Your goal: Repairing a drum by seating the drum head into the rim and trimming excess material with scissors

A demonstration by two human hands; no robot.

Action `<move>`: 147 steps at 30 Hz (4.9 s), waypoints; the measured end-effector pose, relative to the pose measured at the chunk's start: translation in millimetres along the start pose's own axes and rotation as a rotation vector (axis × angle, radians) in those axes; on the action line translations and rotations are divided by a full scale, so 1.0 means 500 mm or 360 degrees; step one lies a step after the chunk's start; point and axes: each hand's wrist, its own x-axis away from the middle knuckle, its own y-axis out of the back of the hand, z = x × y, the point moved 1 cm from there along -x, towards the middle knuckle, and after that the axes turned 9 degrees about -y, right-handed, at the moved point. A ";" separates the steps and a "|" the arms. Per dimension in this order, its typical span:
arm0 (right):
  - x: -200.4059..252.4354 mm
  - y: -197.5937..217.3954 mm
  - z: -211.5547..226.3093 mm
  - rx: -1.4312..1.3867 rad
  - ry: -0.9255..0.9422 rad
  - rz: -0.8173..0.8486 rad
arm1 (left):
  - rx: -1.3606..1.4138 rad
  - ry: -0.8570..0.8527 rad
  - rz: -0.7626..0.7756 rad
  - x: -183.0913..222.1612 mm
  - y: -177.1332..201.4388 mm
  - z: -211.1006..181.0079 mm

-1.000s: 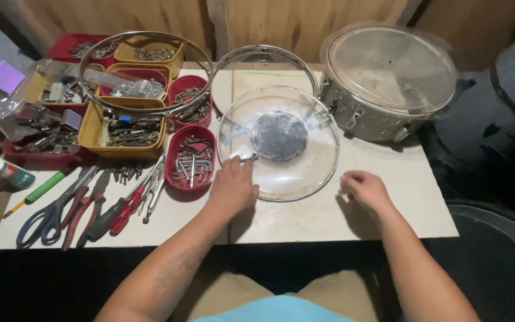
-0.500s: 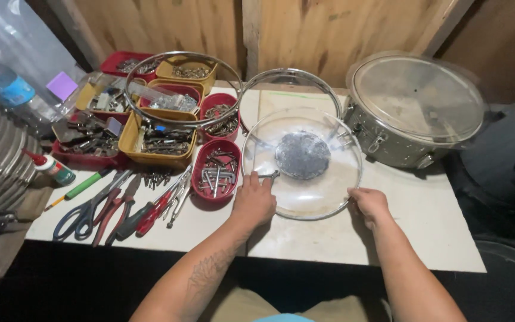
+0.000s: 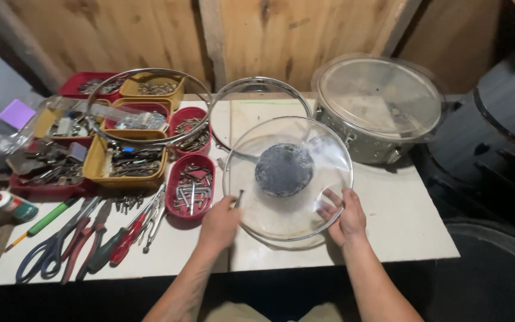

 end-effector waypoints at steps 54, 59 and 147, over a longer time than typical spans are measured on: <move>0.211 -0.023 0.142 -0.0004 0.0363 -0.0232 | 0.1193 0.0636 0.0618 0.187 0.169 -0.250; 0.208 -0.021 0.141 0.0004 0.0360 -0.0164 | 0.1108 0.0691 0.0672 0.181 0.179 -0.253; 0.205 -0.051 0.142 0.0061 0.0484 0.0049 | 0.0696 0.0399 0.0507 0.171 0.147 -0.260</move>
